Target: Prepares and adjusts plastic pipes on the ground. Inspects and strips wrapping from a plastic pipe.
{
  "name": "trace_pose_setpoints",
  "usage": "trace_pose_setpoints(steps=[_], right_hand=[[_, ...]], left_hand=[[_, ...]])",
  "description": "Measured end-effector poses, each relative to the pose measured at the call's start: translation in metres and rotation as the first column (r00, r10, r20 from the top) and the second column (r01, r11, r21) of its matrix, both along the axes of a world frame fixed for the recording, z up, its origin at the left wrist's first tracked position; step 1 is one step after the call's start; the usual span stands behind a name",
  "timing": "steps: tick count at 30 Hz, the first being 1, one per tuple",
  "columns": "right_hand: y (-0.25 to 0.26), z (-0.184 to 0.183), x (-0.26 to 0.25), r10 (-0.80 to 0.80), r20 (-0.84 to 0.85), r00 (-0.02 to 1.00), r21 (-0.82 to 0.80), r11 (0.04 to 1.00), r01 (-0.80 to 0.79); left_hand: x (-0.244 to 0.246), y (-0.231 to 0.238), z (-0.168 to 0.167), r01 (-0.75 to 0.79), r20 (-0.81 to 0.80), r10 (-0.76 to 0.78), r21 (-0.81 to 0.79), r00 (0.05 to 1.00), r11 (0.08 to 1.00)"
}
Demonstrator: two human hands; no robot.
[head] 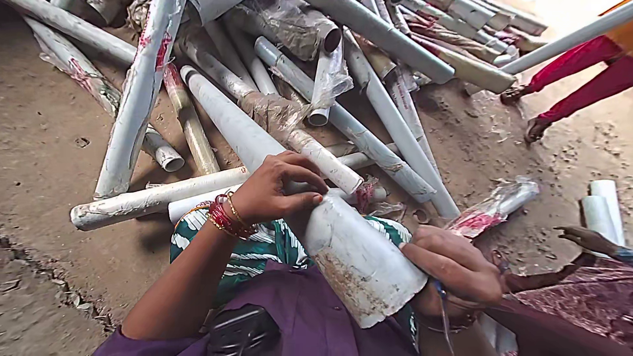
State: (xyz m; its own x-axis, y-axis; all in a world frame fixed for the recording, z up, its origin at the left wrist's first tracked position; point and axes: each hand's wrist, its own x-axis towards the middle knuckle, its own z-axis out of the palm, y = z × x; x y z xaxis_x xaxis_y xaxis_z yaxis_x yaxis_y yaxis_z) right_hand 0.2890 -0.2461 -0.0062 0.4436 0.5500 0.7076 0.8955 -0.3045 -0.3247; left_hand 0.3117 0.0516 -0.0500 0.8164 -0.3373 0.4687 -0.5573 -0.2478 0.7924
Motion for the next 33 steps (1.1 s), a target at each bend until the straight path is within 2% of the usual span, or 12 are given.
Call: trace_pose_setpoints(steps=[7, 13, 18, 24, 29, 33], right_hand=[[-0.001, 0.002, -0.002, 0.022, -0.043, 0.999, -0.026, 0.999, -0.023], [-0.003, 0.003, 0.000, 0.003, -0.055, 0.998, -0.040, 0.999, -0.006], [-0.005, 0.004, 0.001, 0.020, -0.072, 0.997, -0.064, 0.998, -0.025], [-0.008, 0.005, 0.005, 0.031, -0.083, 0.996, -0.062, 0.997, -0.036], [-0.009, 0.006, 0.007, 0.028, -0.071, 0.997, -0.078, 0.996, -0.033], [-0.012, 0.006, 0.010, 0.034, -0.083, 0.996, -0.077, 0.996, -0.040]], left_hand=[[0.013, 0.002, 0.025, 0.061, 0.060, -0.072, 0.172, 0.996, 0.983], [0.022, 0.001, 0.025, 0.145, -0.044, -0.141, 0.115, 0.989, 0.983], [0.023, -0.005, 0.024, 0.055, 0.004, -0.056, 0.155, 0.998, 0.986], [0.022, -0.006, 0.031, 0.103, -0.070, -0.091, 0.193, 0.993, 0.976], [0.024, -0.016, 0.036, -0.029, -0.025, 0.036, 0.264, 0.999, 0.964], [0.031, -0.007, 0.034, 0.097, -0.038, -0.090, 0.252, 0.995, 0.963]])
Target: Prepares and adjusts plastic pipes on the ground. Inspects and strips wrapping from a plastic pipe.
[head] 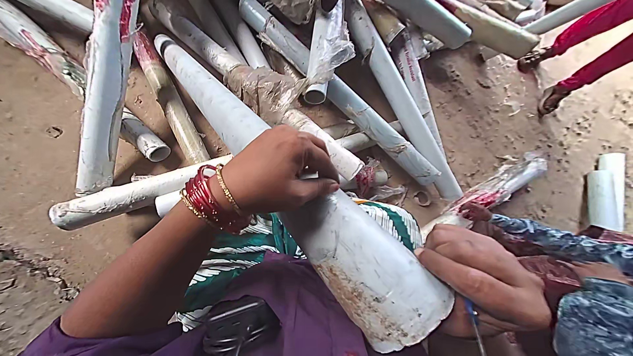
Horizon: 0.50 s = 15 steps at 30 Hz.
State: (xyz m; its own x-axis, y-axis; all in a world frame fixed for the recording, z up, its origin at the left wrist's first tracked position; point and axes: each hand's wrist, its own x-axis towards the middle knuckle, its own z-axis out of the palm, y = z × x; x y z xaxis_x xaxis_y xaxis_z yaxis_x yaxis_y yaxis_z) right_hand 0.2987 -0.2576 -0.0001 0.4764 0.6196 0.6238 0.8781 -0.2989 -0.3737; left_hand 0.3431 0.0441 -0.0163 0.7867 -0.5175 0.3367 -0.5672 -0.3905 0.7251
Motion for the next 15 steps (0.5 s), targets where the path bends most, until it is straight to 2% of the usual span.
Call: trace_pose_setpoints(steps=[2, 4, 6, 11, 15], right_hand=[[-0.001, 0.001, 0.001, -0.004, -0.004, 1.000, -0.011, 1.000, 0.004], [-0.001, 0.001, 0.001, 0.002, -0.010, 1.000, -0.017, 1.000, -0.002], [-0.003, 0.001, 0.003, 0.011, -0.016, 1.000, -0.022, 1.000, -0.012], [-0.005, 0.001, 0.005, 0.010, -0.026, 1.000, -0.016, 1.000, -0.010], [-0.007, -0.001, 0.006, 0.004, -0.022, 1.000, -0.009, 1.000, -0.005]], left_hand=[[0.001, 0.001, 0.003, 0.054, -0.014, -0.054, -0.003, 0.998, 0.999], [-0.001, -0.002, 0.006, 0.037, -0.015, -0.037, 0.008, 0.999, 0.999], [-0.006, -0.007, 0.011, -0.013, 0.009, 0.013, 0.037, 1.000, 0.999], [-0.028, -0.028, 0.019, -0.215, 0.227, 0.163, 0.230, 0.960, 0.949], [-0.026, -0.036, 0.005, -0.274, 0.222, 0.231, 0.188, 0.947, 0.943]])
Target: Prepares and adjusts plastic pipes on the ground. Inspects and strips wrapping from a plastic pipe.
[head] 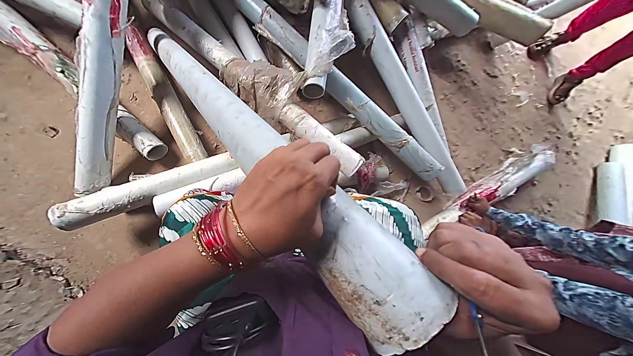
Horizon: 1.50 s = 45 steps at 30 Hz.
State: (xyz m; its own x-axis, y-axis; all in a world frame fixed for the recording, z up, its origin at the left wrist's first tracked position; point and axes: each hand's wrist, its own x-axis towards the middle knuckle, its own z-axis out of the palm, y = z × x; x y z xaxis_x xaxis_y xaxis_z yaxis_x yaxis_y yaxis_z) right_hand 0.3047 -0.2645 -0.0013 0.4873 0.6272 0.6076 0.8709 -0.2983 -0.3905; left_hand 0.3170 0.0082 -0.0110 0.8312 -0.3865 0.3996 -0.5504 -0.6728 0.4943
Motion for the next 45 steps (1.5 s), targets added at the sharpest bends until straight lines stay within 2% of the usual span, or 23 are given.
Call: trace_pose_setpoints(steps=[12, 15, 18, 20, 23, 28, 30, 33, 37, 39, 41, 43, 45], right_hand=[[-0.003, -0.004, -0.001, -0.016, 0.003, 1.000, 0.028, 0.999, 0.016], [-0.003, -0.004, 0.000, -0.003, 0.001, 1.000, 0.028, 1.000, 0.003], [-0.002, -0.004, -0.001, -0.009, 0.000, 1.000, 0.029, 1.000, 0.009], [-0.001, -0.004, -0.001, -0.012, 0.000, 1.000, 0.031, 0.999, 0.012], [-0.001, -0.005, -0.001, -0.003, -0.003, 1.000, 0.031, 1.000, 0.003], [-0.002, -0.006, -0.002, -0.010, 0.003, 1.000, 0.033, 0.999, 0.010], [-0.002, -0.006, -0.002, -0.011, 0.004, 1.000, 0.033, 0.999, 0.011], [-0.001, -0.005, -0.002, -0.004, 0.005, 1.000, 0.030, 1.000, 0.004], [-0.001, -0.006, -0.004, -0.027, -0.005, 1.000, 0.032, 0.999, 0.027], [-0.002, -0.006, -0.002, -0.029, -0.002, 1.000, 0.029, 0.999, 0.029], [-0.002, -0.005, 0.000, -0.003, -0.008, 1.000, 0.034, 0.999, 0.003], [-0.003, -0.005, 0.002, 0.023, -0.015, 1.000, 0.034, 0.999, -0.023], [-0.004, -0.005, 0.002, 0.026, -0.019, 0.999, 0.023, 0.999, -0.025]], left_hand=[[-0.005, 0.004, -0.011, -0.170, -0.133, 0.145, -0.196, 0.980, 0.966], [-0.006, 0.009, -0.017, -0.150, -0.141, 0.109, -0.323, 0.984, 0.935], [-0.006, 0.021, -0.017, -0.081, -0.216, -0.006, -0.391, 0.976, 0.917], [-0.007, 0.022, -0.014, -0.039, -0.238, -0.061, -0.392, 0.969, 0.919], [-0.008, 0.018, -0.014, -0.049, -0.191, -0.033, -0.409, 0.981, 0.911], [-0.009, 0.002, -0.015, -0.098, -0.055, 0.088, -0.201, 0.995, 0.975], [-0.008, -0.002, -0.016, -0.141, -0.042, 0.136, -0.165, 0.990, 0.976], [0.001, 0.000, -0.017, -0.256, -0.122, 0.232, -0.248, 0.965, 0.934], [0.024, 0.025, -0.026, -0.440, -0.423, 0.242, -0.470, 0.873, 0.766], [0.026, 0.035, -0.030, -0.428, -0.389, 0.248, -0.493, 0.887, 0.758], [0.021, 0.041, -0.032, -0.389, -0.282, 0.290, -0.422, 0.915, 0.819], [0.015, 0.045, -0.032, -0.441, -0.186, 0.404, -0.254, 0.896, 0.861], [0.013, 0.051, -0.037, -0.572, -0.088, 0.565, -0.147, 0.820, 0.807]])
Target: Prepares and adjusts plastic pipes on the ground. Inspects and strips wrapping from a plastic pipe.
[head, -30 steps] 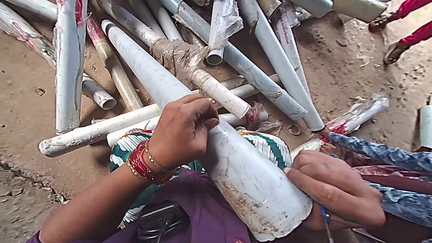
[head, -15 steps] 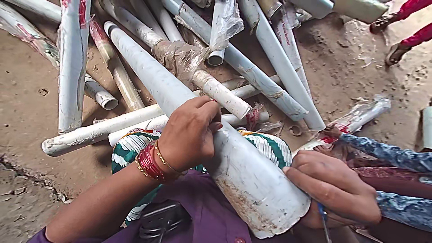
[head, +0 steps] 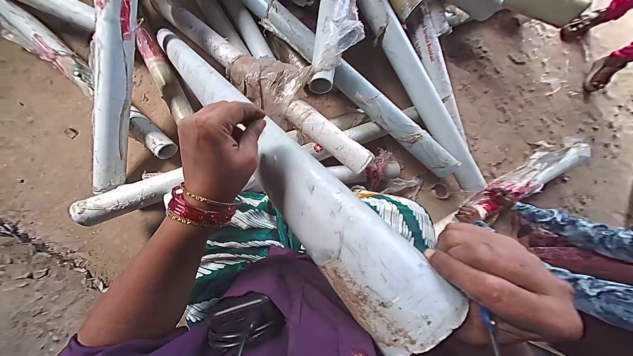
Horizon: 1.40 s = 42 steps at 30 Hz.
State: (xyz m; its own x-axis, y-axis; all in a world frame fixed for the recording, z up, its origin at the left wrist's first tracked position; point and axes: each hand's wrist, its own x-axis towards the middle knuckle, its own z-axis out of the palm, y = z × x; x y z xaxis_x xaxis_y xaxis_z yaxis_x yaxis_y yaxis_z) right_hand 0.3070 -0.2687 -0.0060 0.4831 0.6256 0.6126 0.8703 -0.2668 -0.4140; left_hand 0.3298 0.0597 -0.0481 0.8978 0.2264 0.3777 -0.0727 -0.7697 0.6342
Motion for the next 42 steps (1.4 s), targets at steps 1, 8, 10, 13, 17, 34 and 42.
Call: trace_pose_setpoints(steps=[1, 8, 10, 13, 17, 34, 42], right_hand=[[0.000, 0.000, 0.001, -0.005, 0.004, 1.000, -0.006, 1.000, 0.005], [-0.006, 0.001, 0.006, 0.041, 0.001, 0.999, -0.042, 0.998, -0.041], [-0.009, 0.000, 0.008, 0.063, 0.003, 0.998, -0.051, 0.997, -0.063], [-0.012, -0.003, 0.010, 0.070, 0.003, 0.998, -0.048, 0.996, -0.070], [-0.011, -0.002, 0.010, 0.071, -0.007, 0.997, -0.054, 0.996, -0.071], [-0.014, 0.000, 0.015, 0.138, -0.024, 0.990, -0.089, 0.986, -0.139], [-0.014, 0.003, 0.015, 0.142, -0.028, 0.989, -0.110, 0.983, -0.144]], left_hand=[[0.000, 0.004, -0.001, -0.088, -0.020, 0.089, 0.051, 0.996, 0.995], [-0.006, 0.024, -0.013, -0.028, -0.228, -0.006, -0.148, 0.974, 0.989], [-0.010, 0.018, -0.019, 0.083, -0.163, -0.134, -0.285, 0.978, 0.955], [-0.009, 0.013, -0.024, 0.271, -0.042, -0.302, -0.335, 0.952, 0.902], [-0.004, 0.012, -0.023, 0.401, 0.061, -0.399, -0.242, 0.915, 0.883], [-0.057, 0.010, -0.027, 0.272, -0.190, -0.386, -0.444, 0.903, 0.854], [-0.055, -0.001, -0.037, 0.231, 0.075, -0.219, -0.261, 0.973, 0.937]])
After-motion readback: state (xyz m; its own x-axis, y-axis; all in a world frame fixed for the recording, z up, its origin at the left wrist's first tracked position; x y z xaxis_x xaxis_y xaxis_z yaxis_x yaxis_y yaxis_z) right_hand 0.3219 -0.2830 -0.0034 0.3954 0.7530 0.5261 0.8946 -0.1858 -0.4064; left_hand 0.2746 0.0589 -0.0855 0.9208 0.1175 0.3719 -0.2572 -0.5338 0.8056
